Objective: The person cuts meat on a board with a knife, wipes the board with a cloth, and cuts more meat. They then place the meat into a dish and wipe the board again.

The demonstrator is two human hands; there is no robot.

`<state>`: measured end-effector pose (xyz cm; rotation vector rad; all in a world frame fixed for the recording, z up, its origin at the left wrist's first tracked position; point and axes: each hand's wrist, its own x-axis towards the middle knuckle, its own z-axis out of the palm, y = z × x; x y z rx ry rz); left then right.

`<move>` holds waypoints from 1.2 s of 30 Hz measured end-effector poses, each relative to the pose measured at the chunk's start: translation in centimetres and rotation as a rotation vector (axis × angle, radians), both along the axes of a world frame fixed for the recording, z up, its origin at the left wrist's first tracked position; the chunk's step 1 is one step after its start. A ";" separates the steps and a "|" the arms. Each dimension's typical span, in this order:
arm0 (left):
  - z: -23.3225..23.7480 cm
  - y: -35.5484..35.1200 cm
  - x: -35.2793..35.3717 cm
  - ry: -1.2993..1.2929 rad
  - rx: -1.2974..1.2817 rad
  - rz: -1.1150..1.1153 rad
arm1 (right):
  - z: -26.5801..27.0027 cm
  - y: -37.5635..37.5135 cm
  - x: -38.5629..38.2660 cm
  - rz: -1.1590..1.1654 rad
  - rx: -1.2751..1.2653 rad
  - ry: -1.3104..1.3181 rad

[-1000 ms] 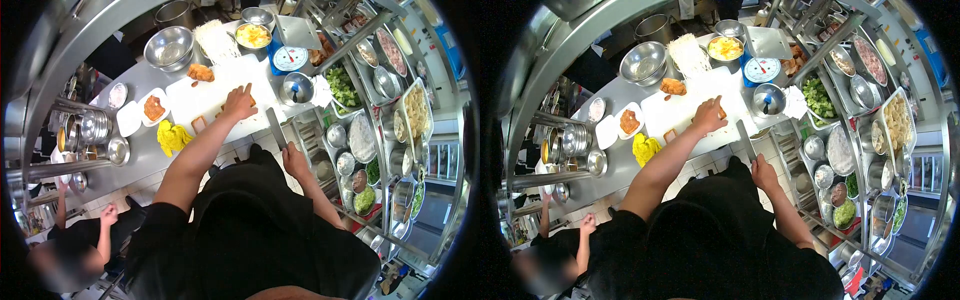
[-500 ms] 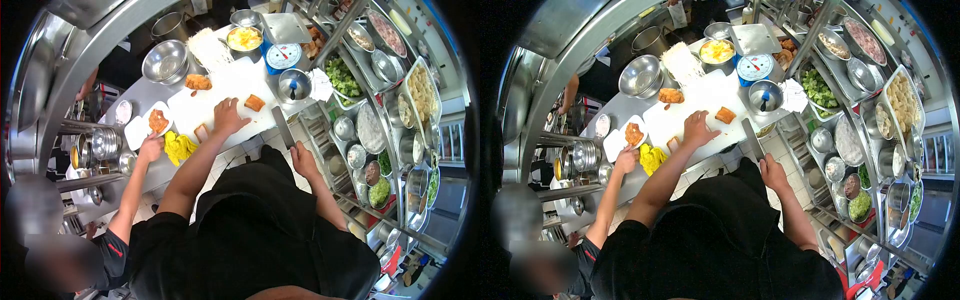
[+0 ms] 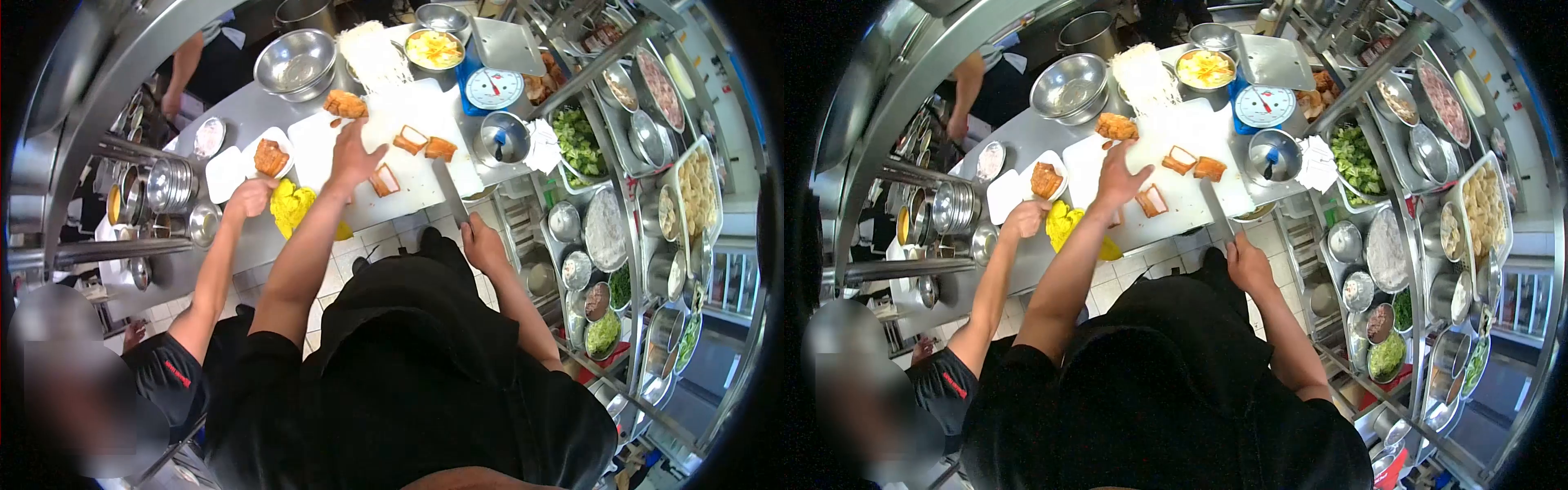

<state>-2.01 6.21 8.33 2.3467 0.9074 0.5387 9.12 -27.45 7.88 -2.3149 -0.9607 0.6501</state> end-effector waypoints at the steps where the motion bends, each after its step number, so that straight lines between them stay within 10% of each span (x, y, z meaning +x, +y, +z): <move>1: -0.4 1.2 -1.8 0.062 -0.025 -0.027 | 0.9 0.1 -0.3 0.045 -0.039 0.041; 10: -1.0 1.5 -11.0 0.475 -0.105 -0.329 | -0.1 4.1 -2.1 0.407 -0.106 0.055; 16: -0.5 -2.1 -11.8 0.264 -0.257 0.135 | 2.3 6.1 -2.6 0.319 -0.097 -0.066; 19: -2.2 -2.8 -13.7 0.108 0.145 -0.253 | 2.3 8.5 -3.8 0.347 0.005 -0.027; 22: -4.8 -3.4 -12.9 0.085 -0.003 -0.356 | 1.6 10.8 -4.8 0.314 -0.031 0.008; 27: -3.6 -5.0 -11.8 0.042 -0.131 -0.026 | 1.8 12.2 -5.6 0.288 -0.020 -0.015; 36: -5.7 -4.8 -12.0 -0.155 -0.107 -0.136 | 0.9 16.7 -7.8 0.437 0.037 -0.173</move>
